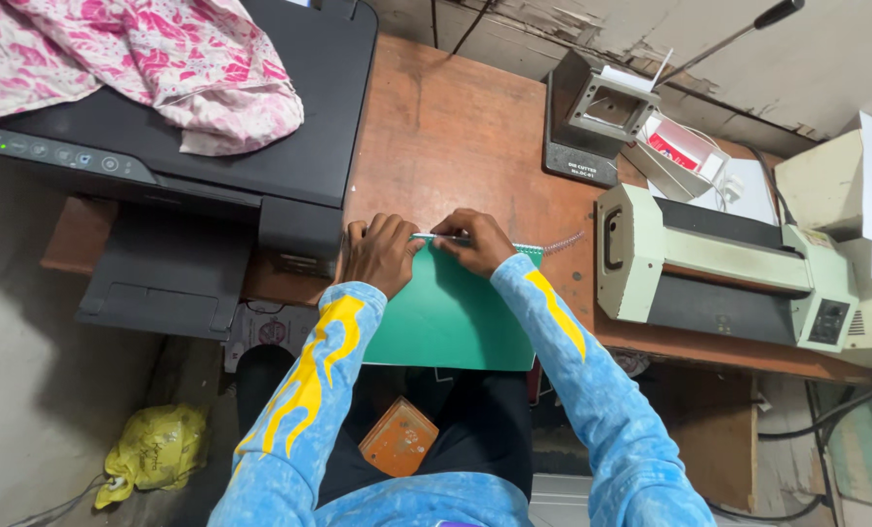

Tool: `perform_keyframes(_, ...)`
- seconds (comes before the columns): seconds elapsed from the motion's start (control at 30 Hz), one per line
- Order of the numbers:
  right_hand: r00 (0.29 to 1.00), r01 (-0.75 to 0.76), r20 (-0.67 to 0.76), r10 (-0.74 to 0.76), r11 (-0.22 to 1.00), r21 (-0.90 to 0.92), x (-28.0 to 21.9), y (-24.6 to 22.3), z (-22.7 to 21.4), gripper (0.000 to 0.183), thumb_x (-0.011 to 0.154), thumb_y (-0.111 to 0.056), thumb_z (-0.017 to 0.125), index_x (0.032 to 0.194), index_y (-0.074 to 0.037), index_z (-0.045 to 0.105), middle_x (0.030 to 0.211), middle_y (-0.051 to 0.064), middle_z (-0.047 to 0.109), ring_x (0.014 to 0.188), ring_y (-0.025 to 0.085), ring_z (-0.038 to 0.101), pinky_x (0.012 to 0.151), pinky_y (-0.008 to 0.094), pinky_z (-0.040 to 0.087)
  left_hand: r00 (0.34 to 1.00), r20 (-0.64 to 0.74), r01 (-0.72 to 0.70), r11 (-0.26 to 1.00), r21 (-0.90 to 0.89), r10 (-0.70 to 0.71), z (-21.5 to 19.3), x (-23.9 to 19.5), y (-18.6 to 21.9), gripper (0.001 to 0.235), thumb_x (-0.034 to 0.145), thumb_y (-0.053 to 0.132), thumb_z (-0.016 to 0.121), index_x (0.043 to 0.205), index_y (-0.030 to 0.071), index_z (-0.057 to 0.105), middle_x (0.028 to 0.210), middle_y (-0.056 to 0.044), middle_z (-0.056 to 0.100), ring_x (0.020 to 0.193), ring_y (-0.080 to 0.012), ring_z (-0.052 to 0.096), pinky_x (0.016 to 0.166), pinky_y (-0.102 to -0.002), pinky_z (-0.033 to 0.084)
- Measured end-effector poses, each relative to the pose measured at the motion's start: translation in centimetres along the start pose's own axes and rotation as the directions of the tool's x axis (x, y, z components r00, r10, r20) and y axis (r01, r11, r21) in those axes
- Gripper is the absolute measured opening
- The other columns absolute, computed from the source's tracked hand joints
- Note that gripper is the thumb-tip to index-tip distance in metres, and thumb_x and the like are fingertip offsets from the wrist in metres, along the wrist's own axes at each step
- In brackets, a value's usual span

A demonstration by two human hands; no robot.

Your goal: The person manually inserts a plastic spiral coil into the punched holes of a notebook by hand, rotating it through the length of the spine.

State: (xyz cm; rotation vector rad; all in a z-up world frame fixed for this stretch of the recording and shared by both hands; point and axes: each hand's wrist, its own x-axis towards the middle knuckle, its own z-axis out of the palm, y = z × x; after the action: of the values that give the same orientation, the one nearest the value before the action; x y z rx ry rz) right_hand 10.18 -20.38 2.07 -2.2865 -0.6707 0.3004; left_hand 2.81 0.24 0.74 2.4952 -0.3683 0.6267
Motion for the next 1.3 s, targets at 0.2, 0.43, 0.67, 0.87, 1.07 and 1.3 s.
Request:
perform_keyframes(0.2,0.993,0.119,-0.018,-0.120,0.993,-0.020,-0.2,-1.4,-0.4,0.026,0.086,-0.017,0.076,0.107,-0.001,0.074,0.101,0.016,0.073,0.097,0.030,0.072,0.087,0.039,0.058,0.999,0.024,0.034,0.998,-0.053,-0.032,-0.2,0.0,-0.1,0.013,0.096,0.025,0.069,0.096,0.012,0.067,0.097,-0.002,0.065,0.099,-0.0220,0.059,0.086,-0.044,0.035)
perform_keyframes(0.43,0.999,0.047,0.006,-0.046,0.996,-0.072,0.6,-0.5,-0.1,0.022,0.093,-0.018,0.071,0.109,-0.005,0.078,0.100,0.016,0.077,0.090,0.027,0.075,0.084,0.037,0.059,0.999,0.012,0.033,0.998,-0.052,-0.033,0.1,-0.2,-0.3,0.013,0.096,0.025,0.069,0.097,0.012,0.068,0.097,-0.002,0.066,0.100,-0.0216,0.059,0.086,-0.043,0.036)
perform_keyframes(0.67,0.985,0.124,-0.117,-0.126,0.992,-0.026,0.5,-1.7,0.6,0.020,0.077,-0.007,0.078,0.094,0.000,0.071,0.088,0.013,0.067,0.088,0.028,0.067,0.078,0.037,0.058,1.000,0.016,0.019,0.999,-0.036,-0.018,0.2,-0.3,-0.5,0.015,0.094,0.026,0.070,0.099,0.011,0.069,0.100,-0.001,0.067,0.102,-0.0219,0.060,0.088,-0.043,0.038)
perform_keyframes(0.87,0.985,0.165,-0.056,-0.161,0.985,0.056,0.0,-1.2,-0.3,0.030,0.088,-0.010,0.073,0.116,-0.002,0.068,0.098,0.012,0.065,0.093,0.028,0.067,0.083,0.039,0.055,1.000,0.000,0.024,0.998,-0.057,-0.024,0.0,-0.2,-0.3,0.015,0.096,0.026,0.069,0.100,0.012,0.069,0.099,-0.001,0.067,0.102,-0.0211,0.060,0.087,-0.043,0.037)
perform_keyframes(1.07,0.998,0.046,-0.049,-0.051,0.994,-0.098,0.1,-0.2,0.0,0.011,0.094,-0.013,0.074,0.102,-0.004,0.075,0.093,0.013,0.070,0.086,0.028,0.071,0.078,0.039,0.056,0.999,0.020,0.045,0.998,-0.043,-0.044,0.2,-0.3,-0.4,0.015,0.095,0.027,0.070,0.098,0.013,0.068,0.099,-0.002,0.067,0.101,-0.0217,0.060,0.087,-0.043,0.036)
perform_keyframes(1.3,0.978,0.180,-0.109,-0.178,0.984,0.008,-0.1,-2.4,0.0,0.026,0.078,-0.006,0.078,0.100,0.000,0.068,0.091,0.015,0.067,0.089,0.030,0.068,0.081,0.039,0.055,0.999,0.031,0.040,0.999,-0.030,-0.039,0.4,-0.4,-0.4,0.015,0.095,0.027,0.069,0.099,0.012,0.068,0.101,-0.002,0.067,0.103,-0.0213,0.060,0.088,-0.043,0.036)
